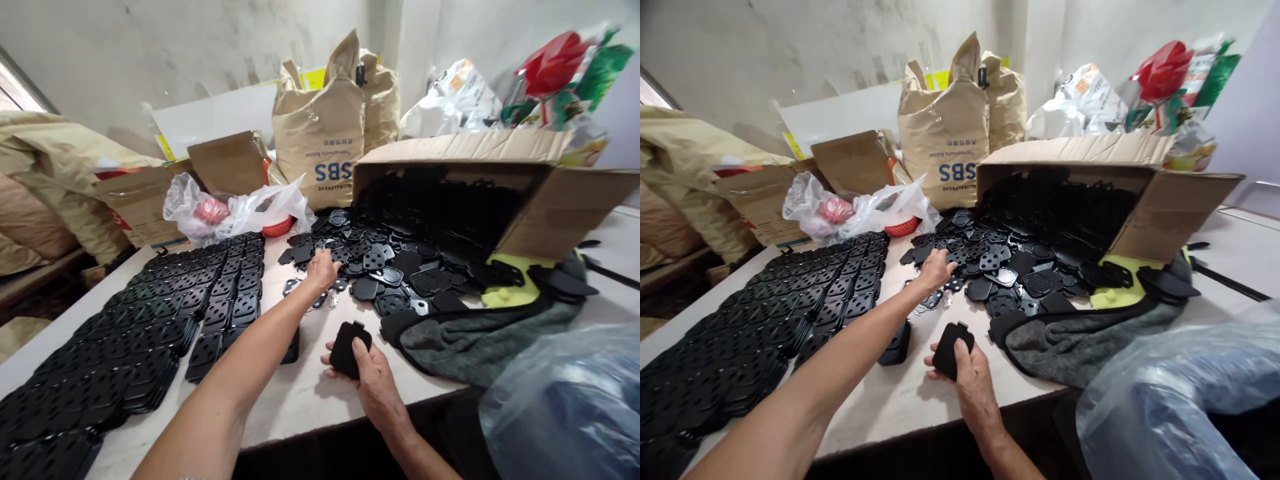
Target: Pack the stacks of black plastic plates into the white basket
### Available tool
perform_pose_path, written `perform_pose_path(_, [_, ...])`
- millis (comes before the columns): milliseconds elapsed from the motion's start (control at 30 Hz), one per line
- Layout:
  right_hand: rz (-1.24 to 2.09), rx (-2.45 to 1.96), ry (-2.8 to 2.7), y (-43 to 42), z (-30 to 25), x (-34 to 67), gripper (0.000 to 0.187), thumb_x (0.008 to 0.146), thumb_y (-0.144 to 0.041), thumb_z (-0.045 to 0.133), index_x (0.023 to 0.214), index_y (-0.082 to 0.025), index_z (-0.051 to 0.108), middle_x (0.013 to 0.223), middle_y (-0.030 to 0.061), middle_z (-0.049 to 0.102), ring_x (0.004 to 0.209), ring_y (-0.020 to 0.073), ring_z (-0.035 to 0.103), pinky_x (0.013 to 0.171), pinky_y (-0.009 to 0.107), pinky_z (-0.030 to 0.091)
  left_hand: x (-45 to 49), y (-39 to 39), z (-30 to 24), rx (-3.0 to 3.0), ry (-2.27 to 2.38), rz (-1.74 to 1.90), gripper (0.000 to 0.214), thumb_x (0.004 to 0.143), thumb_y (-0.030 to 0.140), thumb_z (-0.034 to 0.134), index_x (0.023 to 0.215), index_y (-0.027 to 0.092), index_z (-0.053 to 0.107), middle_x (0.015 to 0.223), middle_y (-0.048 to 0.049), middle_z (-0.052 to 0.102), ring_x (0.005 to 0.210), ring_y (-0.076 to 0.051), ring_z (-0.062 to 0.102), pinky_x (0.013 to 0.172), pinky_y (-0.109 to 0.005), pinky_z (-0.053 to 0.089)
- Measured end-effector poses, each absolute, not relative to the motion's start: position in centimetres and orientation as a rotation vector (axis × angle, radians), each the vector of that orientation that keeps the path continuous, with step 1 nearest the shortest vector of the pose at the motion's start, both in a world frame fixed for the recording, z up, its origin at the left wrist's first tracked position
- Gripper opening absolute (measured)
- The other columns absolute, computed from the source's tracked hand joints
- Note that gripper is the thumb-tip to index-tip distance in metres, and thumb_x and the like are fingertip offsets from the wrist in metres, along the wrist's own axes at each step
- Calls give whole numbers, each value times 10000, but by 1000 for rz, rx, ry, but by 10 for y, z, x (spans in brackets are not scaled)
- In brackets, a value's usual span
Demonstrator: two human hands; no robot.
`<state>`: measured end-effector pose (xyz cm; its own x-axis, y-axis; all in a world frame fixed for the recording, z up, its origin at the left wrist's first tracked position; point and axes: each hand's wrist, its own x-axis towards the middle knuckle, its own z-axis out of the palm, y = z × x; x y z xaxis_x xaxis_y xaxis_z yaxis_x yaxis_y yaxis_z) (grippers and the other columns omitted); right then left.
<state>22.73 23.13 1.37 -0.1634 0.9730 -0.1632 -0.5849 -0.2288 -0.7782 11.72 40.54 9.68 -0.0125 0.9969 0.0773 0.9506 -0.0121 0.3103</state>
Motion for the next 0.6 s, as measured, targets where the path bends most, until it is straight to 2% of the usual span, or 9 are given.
perform_pose_path(100, [1714, -805, -692, 231, 14, 228, 547, 758, -642, 695, 962, -137, 642, 849, 131, 752, 684, 253, 741, 572, 362, 624, 122, 430, 92, 2165, 1963, 327, 595, 838, 205, 643, 1400, 192, 448, 1468, -167, 456, 1304, -333, 458, 1046, -440, 365])
perform_pose_path(200, [1721, -828, -703, 232, 16, 228, 560, 751, -659, 690, 946, -136, 641, 819, 127, 749, 664, 246, 738, 560, 351, 617, 118, 445, 93, 2218, 1850, 239, 602, 793, 138, 674, 1357, 248, 495, 1450, -117, 490, 1307, -335, 449, 1066, -468, 344])
perform_pose_path(400, [1708, -833, -716, 233, 17, 226, 556, 765, -659, 677, 928, -129, 634, 796, 112, 738, 646, 230, 734, 533, 318, 610, 109, 449, 95, 2204, 1804, 324, 502, 697, 199, 793, 1170, 183, 625, 1322, -146, 531, 1282, -358, 453, 1061, -440, 355])
perform_pose_path(500, [1711, -828, -702, 233, 15, 226, 558, 769, -648, 679, 975, -133, 621, 804, 114, 740, 656, 238, 735, 547, 339, 618, 106, 441, 98, 2104, 1791, 452, 315, 694, 169, 777, 986, 154, 658, 1112, -111, 623, 1194, -328, 526, 1019, -391, 399])
perform_pose_path(600, [1705, -809, -659, 236, 13, 227, 567, 770, -637, 686, 1036, -146, 588, 841, 117, 746, 682, 244, 739, 564, 357, 627, 103, 417, 104, 1924, 1753, 562, 26, 825, 169, 619, 811, 148, 614, 814, -49, 634, 942, -241, 642, 850, -331, 498])
